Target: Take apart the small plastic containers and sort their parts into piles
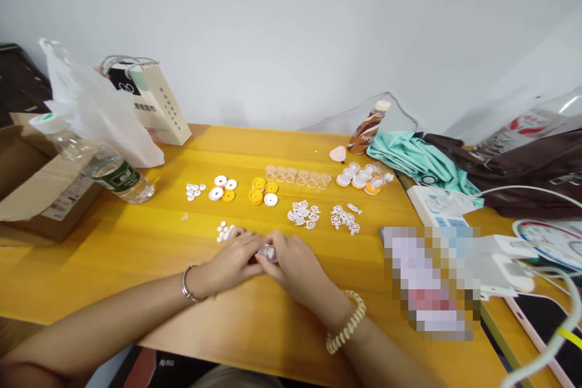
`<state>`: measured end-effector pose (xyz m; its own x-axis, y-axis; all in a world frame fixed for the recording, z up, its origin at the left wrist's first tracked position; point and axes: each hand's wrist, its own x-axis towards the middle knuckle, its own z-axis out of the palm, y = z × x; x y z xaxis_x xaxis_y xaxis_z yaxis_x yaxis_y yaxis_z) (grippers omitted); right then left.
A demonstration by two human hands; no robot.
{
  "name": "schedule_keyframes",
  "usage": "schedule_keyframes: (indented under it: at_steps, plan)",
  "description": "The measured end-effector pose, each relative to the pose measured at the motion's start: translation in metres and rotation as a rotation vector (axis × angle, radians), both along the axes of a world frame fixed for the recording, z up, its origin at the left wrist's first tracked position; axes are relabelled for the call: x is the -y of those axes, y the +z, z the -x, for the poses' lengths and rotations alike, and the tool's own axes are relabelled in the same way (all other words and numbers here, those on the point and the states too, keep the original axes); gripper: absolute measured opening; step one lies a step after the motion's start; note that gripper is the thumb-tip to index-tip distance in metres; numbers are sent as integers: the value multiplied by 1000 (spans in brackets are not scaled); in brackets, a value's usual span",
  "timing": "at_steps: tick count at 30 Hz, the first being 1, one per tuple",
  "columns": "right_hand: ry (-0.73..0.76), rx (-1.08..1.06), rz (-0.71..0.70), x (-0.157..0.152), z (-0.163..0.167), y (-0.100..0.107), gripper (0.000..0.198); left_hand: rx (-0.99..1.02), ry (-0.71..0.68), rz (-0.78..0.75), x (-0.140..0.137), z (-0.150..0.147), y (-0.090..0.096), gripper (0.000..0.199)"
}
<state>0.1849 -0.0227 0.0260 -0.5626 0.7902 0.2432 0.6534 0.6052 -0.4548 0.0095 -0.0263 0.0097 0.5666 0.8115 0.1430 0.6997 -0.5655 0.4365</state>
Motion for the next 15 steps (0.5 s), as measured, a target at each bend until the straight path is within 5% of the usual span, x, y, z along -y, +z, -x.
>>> schedule_keyframes:
  at_steps: [7,15]
  plan:
    - [158,-51,-107,-3,-13,17,14,2,-5,7,1,-1,3,29]
    - [-17,-378,-42,-10,-21,15,20,-26,-34,-41,1,1,5,59]
